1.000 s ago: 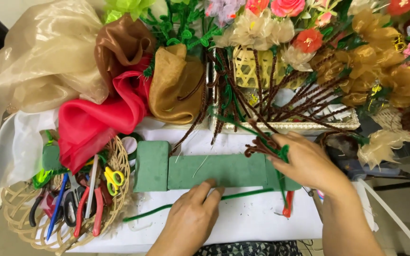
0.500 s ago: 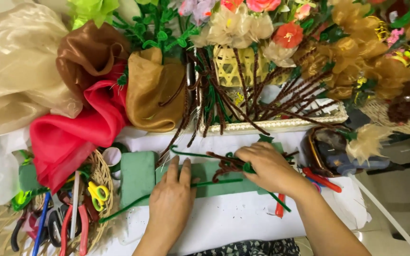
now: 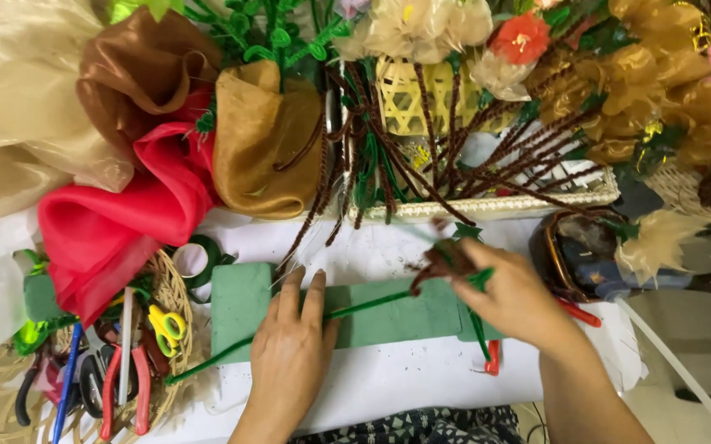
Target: The person arranges three green floral foam blocks on a white table and secures them together using thin wire. They insert the wire through the blocks, twist it to hold the pieces, and trim the excess with scissors.
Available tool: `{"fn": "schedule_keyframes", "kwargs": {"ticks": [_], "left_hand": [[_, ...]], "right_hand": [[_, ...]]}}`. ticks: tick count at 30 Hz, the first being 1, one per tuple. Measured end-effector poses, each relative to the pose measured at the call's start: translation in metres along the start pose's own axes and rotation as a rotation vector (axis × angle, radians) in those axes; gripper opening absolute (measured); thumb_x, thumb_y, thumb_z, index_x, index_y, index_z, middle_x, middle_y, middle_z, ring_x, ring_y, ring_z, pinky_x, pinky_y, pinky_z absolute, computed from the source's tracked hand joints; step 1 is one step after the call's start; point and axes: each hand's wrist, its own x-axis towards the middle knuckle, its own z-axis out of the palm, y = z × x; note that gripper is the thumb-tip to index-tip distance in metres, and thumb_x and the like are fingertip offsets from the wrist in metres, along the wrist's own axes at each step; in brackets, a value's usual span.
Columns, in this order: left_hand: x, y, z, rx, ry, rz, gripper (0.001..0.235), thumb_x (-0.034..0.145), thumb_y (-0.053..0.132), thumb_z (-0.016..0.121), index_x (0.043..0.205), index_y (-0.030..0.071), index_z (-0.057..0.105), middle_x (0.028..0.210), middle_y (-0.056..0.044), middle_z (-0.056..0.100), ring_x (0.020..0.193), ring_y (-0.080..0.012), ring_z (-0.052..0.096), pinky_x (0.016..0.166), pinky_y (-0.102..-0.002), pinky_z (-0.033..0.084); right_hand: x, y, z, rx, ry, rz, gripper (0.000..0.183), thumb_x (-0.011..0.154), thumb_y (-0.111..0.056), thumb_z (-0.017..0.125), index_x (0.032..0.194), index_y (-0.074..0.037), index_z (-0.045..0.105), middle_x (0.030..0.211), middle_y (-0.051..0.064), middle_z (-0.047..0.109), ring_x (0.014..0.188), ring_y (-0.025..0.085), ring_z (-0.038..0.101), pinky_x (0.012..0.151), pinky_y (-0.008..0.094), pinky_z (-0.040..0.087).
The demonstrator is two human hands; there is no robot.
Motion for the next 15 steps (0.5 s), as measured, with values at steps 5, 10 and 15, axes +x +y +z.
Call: {"fn": "schedule_keyframes", "kwargs": {"ticks": [5, 10, 15], "left_hand": [[-0.008, 0.015, -0.002, -0.032, -0.014, 0.109, 0.071, 0.082, 0.044, 0.078, 0.141, 0.011, 0.057, 0.145, -0.013, 0.055, 0.106, -0.0317, 0.064, 0.078, -0.043, 0.06], [-0.011, 0.017, 0.003, -0.026, -0.096, 0.204, 0.09, 0.083, 0.07, 0.071, 0.147, 0.011, 0.052, 0.149, -0.014, 0.05, 0.103, -0.0324, 0.063, 0.079, -0.044, 0.059], [-0.012, 0.024, 0.001, 0.096, -0.093, 0.224, 0.107, 0.067, 0.071, 0.082, 0.151, 0.015, 0.047, 0.153, -0.014, 0.049, 0.101, -0.0281, 0.061, 0.075, -0.039, 0.059]], "right_hand": [[-0.037, 0.0, -0.025, -0.051, 0.153, 0.146, 0.033, 0.093, -0.033, 0.06, 0.124, -0.022, 0.064, 0.107, -0.002, 0.077, 0.095, 0.022, 0.073, 0.084, 0.039, 0.059], [-0.064, 0.029, -0.006, -0.136, 0.155, 0.23, 0.038, 0.092, -0.042, 0.066, 0.116, -0.013, 0.066, 0.112, 0.005, 0.075, 0.103, 0.028, 0.071, 0.085, 0.04, 0.053], [-0.089, 0.063, 0.022, -0.232, 0.238, 0.257, 0.068, 0.081, -0.05, 0.074, 0.129, -0.005, 0.056, 0.128, 0.009, 0.056, 0.11, 0.031, 0.06, 0.082, 0.045, 0.05]]}}
